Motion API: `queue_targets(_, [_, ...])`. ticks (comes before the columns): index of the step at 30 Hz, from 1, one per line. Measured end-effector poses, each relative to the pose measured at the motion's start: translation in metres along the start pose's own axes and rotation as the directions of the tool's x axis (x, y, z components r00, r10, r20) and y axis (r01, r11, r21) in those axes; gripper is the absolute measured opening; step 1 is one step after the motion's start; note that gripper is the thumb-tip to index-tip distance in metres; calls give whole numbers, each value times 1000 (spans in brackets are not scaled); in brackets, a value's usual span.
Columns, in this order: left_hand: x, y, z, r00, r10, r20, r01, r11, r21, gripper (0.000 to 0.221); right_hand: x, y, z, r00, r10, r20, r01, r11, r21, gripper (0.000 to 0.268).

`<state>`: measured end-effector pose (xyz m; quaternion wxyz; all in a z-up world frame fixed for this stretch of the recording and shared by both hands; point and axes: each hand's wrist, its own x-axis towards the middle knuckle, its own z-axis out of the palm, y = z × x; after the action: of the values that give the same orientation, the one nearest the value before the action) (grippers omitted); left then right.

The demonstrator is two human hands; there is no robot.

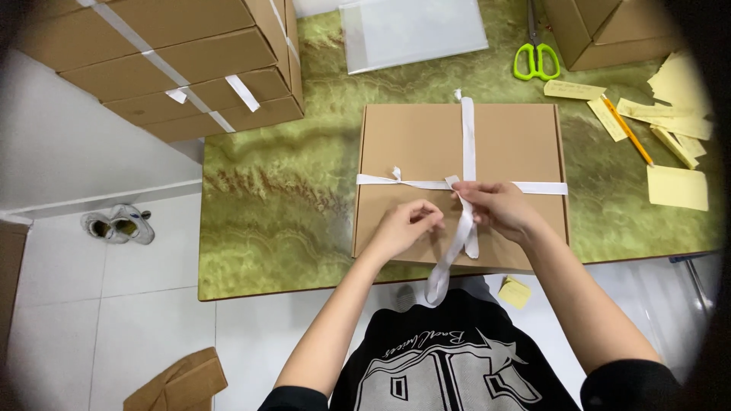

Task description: Packing a garment into a plastic bag, placing it in a box, and tying a ribbon around the box

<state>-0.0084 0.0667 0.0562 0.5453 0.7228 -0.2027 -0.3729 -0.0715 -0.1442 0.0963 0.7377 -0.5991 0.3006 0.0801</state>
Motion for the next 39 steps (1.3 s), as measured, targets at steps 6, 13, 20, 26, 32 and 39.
queue_targets(6, [39,-18,-13,974,62,-218,-36,992,122,13,-10,40,-10,994,98,53,-101,993,65,38])
queue_targets(13, [84,-9,-11,912,261,-317,-117,906,407,12,13,52,-8,995,97,39,-101,987,124,44])
queue_targets(20, [125,-9,-2,930,309,-201,-62,670,740,29,46,59,-8,999,30,33,-34,995,99,41])
queue_targets(26, [141,-12,-9,936,304,-179,-111,736,668,9,20,36,1,998,39,49,-44,994,102,40])
queue_targets(32, [130,5,-19,978,159,-136,-44,792,609,11,-6,42,13,989,147,35,-150,978,143,41])
queue_targets(39, [134,-4,-17,976,176,-124,-57,767,639,11,9,42,21,992,129,1,-128,980,151,46])
